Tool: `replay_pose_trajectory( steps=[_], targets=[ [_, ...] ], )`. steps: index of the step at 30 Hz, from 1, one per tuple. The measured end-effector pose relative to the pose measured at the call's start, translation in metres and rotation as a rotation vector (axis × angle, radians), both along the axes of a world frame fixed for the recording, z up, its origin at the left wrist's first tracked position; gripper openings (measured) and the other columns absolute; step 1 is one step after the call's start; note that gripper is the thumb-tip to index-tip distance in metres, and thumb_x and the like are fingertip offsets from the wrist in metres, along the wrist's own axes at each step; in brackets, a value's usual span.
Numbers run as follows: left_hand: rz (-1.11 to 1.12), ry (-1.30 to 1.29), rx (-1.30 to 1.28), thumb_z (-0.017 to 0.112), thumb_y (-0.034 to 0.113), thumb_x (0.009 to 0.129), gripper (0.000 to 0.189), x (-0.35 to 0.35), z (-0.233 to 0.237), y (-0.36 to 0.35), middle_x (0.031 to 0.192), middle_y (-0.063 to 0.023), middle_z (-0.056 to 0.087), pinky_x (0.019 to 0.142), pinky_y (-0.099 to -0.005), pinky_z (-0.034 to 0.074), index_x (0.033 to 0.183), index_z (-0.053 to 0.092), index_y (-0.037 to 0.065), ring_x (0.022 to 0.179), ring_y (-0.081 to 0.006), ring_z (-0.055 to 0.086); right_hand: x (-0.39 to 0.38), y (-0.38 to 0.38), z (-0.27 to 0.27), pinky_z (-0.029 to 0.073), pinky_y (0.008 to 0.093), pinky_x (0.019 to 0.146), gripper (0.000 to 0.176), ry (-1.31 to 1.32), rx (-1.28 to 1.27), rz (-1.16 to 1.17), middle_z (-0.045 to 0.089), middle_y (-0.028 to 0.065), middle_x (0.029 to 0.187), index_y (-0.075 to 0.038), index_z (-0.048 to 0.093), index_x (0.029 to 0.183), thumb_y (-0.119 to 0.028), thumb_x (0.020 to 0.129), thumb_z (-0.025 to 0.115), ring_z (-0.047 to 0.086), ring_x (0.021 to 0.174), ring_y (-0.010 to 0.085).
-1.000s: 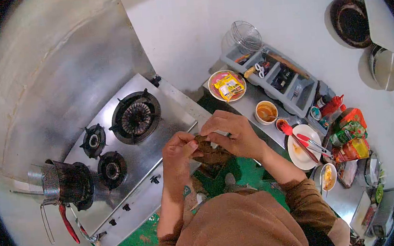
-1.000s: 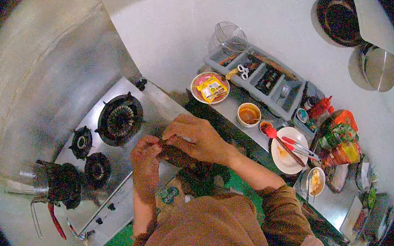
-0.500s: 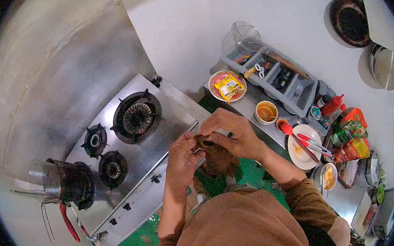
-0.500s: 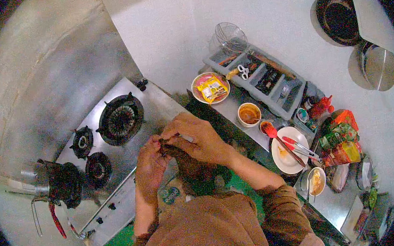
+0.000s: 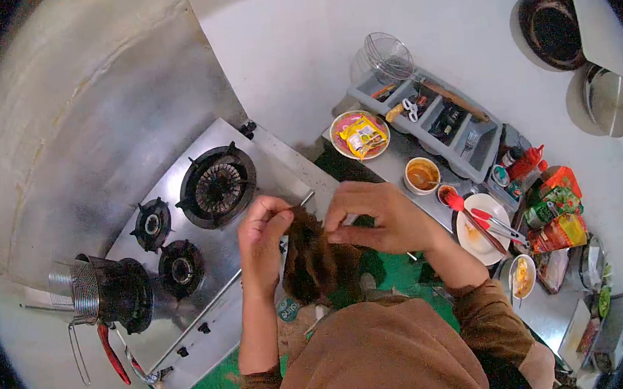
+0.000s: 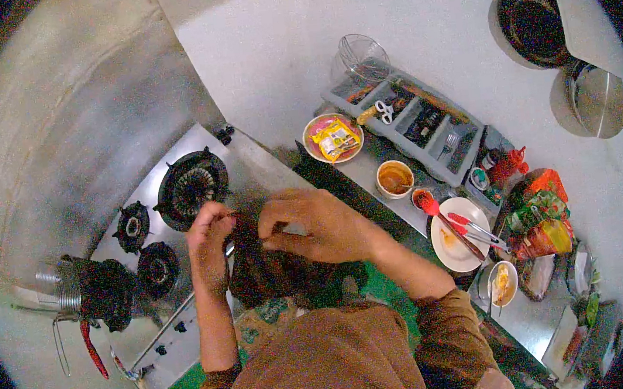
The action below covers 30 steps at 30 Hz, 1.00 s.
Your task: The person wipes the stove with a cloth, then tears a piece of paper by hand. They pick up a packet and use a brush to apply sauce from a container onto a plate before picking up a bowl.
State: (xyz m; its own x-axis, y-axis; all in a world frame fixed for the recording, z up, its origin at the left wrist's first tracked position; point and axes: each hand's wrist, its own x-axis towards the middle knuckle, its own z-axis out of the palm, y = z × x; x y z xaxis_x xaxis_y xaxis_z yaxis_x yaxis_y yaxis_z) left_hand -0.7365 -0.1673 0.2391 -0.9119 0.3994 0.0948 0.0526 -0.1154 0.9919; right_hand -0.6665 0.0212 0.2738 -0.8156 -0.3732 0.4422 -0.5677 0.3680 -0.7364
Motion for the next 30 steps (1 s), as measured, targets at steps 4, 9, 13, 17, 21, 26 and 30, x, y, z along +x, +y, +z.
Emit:
replay_pose_trajectory(
  steps=[4,9,13,17,21,26,30],
  targets=[
    [-0.063,0.099,0.007,0.056,0.002,0.081,0.003,0.006,-0.001,0.005,0.077,0.0029,0.05,0.068,-0.0194,0.037,0.082,0.053,0.002,0.074,-0.0049,0.045,-0.006,-0.013,-0.002,0.046,0.0324,0.076,0.012,0.174,-0.009,-0.254,0.061,0.0053,0.084,-0.004,0.059,0.082,-0.004,0.073,0.066,0.058,0.083,0.0228],
    [-0.1,0.121,-0.042,0.057,0.002,0.08,0.006,0.008,0.001,0.005,0.08,0.0017,0.052,0.067,-0.0202,0.039,0.084,0.053,0.003,0.073,-0.0059,0.048,-0.014,-0.008,-0.014,0.046,0.0355,0.072,0.01,0.116,0.007,-0.189,0.058,0.0082,0.086,-0.007,0.053,0.081,-0.004,0.075,0.061,0.058,0.082,0.0273],
    [-0.01,0.362,-0.178,0.059,0.003,0.077,0.012,0.005,-0.017,0.011,0.08,-0.0006,0.054,0.069,-0.0247,0.044,0.088,0.053,0.005,0.078,-0.0084,0.053,-0.009,-0.009,-0.004,0.047,0.0336,0.068,0.01,-0.094,-0.016,-0.233,0.059,0.0088,0.084,-0.005,0.054,0.084,-0.004,0.075,0.06,0.06,0.08,0.0268],
    [-0.102,0.363,-0.24,0.06,0.001,0.071,0.021,0.009,-0.028,0.012,0.082,-0.0056,0.057,0.072,-0.0291,0.047,0.091,0.052,0.005,0.08,-0.0162,0.058,-0.011,-0.011,-0.018,0.048,0.0329,0.069,0.013,-0.11,-0.093,-0.255,0.061,0.0096,0.087,-0.004,0.056,0.089,-0.004,0.076,0.06,0.061,0.079,0.0275],
    [-0.081,0.536,-0.568,0.058,-0.001,0.066,0.029,0.012,-0.065,0.011,0.088,-0.0111,0.058,0.074,-0.0329,0.047,0.094,0.052,0.005,0.083,-0.027,0.059,-0.011,0.001,-0.031,0.049,0.0322,0.071,0.017,-0.035,-0.06,-0.313,0.062,0.0108,0.089,-0.005,0.058,0.094,-0.005,0.077,0.061,0.062,0.08,0.0276],
    [-0.17,0.398,-0.573,0.054,-0.002,0.064,0.032,0.006,-0.087,-0.009,0.093,-0.0117,0.057,0.077,-0.0345,0.047,0.095,0.053,0.005,0.089,-0.0288,0.058,-0.002,0.031,-0.065,0.047,0.0287,0.071,0.024,-0.208,-0.04,-0.477,0.06,0.0092,0.083,-0.002,0.061,0.096,0.002,0.073,0.063,0.059,0.078,0.0192],
    [-0.506,0.595,-0.35,0.052,-0.002,0.065,0.033,0.001,-0.082,-0.015,0.106,-0.0114,0.056,0.082,-0.0357,0.046,0.096,0.055,0.007,0.098,-0.0286,0.055,0.012,0.05,-0.107,0.047,0.0307,0.071,0.022,-0.179,0.103,-0.375,0.061,0.0104,0.084,-0.003,0.063,0.094,0.001,0.072,0.064,0.06,0.08,0.0229]
  ],
)
